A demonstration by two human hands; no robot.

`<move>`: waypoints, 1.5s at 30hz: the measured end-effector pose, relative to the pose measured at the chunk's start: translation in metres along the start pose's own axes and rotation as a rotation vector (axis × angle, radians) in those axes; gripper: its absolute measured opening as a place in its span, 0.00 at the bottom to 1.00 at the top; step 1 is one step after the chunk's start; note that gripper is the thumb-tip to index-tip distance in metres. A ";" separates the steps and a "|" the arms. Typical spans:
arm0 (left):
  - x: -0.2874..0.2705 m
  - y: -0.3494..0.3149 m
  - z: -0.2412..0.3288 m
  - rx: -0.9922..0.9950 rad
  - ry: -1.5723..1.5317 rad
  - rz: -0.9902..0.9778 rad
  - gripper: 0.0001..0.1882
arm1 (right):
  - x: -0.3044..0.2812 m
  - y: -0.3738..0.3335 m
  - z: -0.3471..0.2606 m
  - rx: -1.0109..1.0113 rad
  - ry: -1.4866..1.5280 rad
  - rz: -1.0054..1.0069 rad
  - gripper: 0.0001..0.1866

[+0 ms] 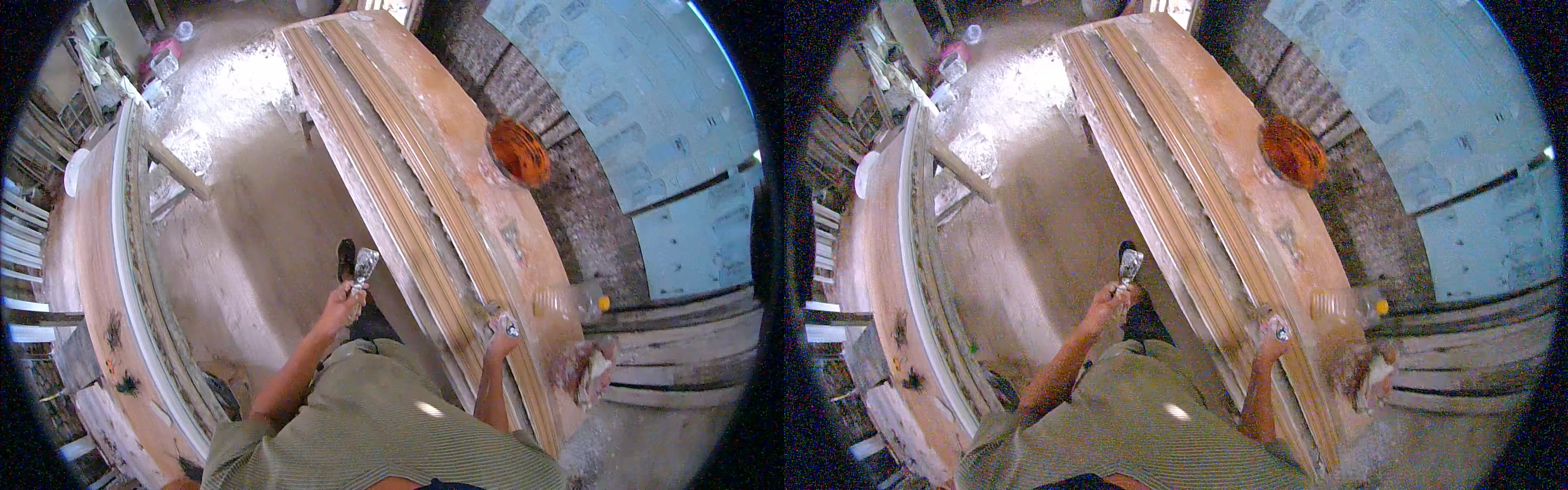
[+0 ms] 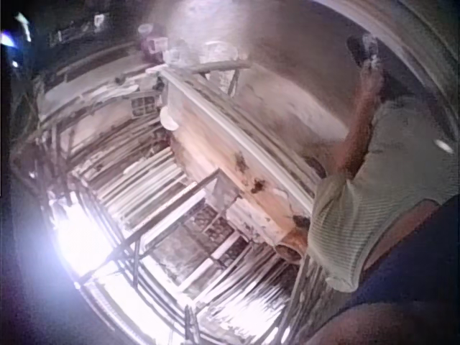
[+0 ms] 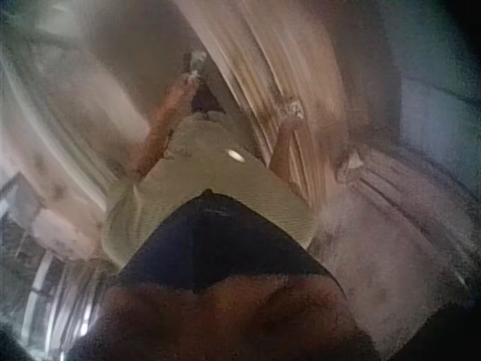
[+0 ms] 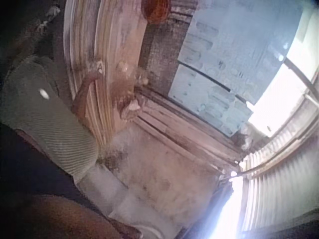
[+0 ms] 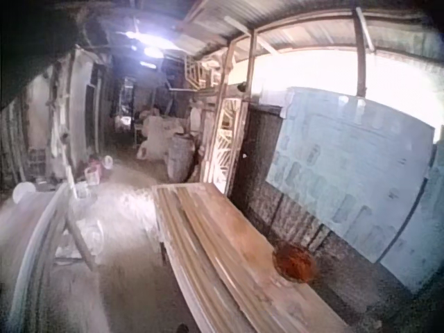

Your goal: The person applies a white paste to the grooves of a long wooden molding using a putty knife. They repeatedly scoop paste from a bowl and spread it along the length of the molding, then smooth the surface with their hand.

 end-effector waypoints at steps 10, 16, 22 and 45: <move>-0.126 0.199 0.148 -0.022 0.144 -0.066 0.14 | 0.282 -0.035 -0.137 0.044 0.197 -0.144 0.07; -0.184 0.310 0.272 0.060 0.077 0.041 0.14 | 0.456 -0.026 -0.154 -0.024 0.067 -0.238 0.11; -0.248 0.390 0.341 0.017 0.000 0.101 0.14 | 0.635 -0.056 -0.287 -0.093 0.296 -0.421 0.10; -0.450 0.607 0.525 -0.070 0.087 0.142 0.13 | 1.005 -0.096 -0.430 -0.264 0.213 -0.474 0.05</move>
Point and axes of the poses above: each hand's wrist, its own y-axis towards the middle knuckle, its own x-axis out of the palm, z = x × y, the point moved 3 cm from there along y, towards the middle knuckle, and after that the axes turned 1 degree about x, right-handed, at the moved point
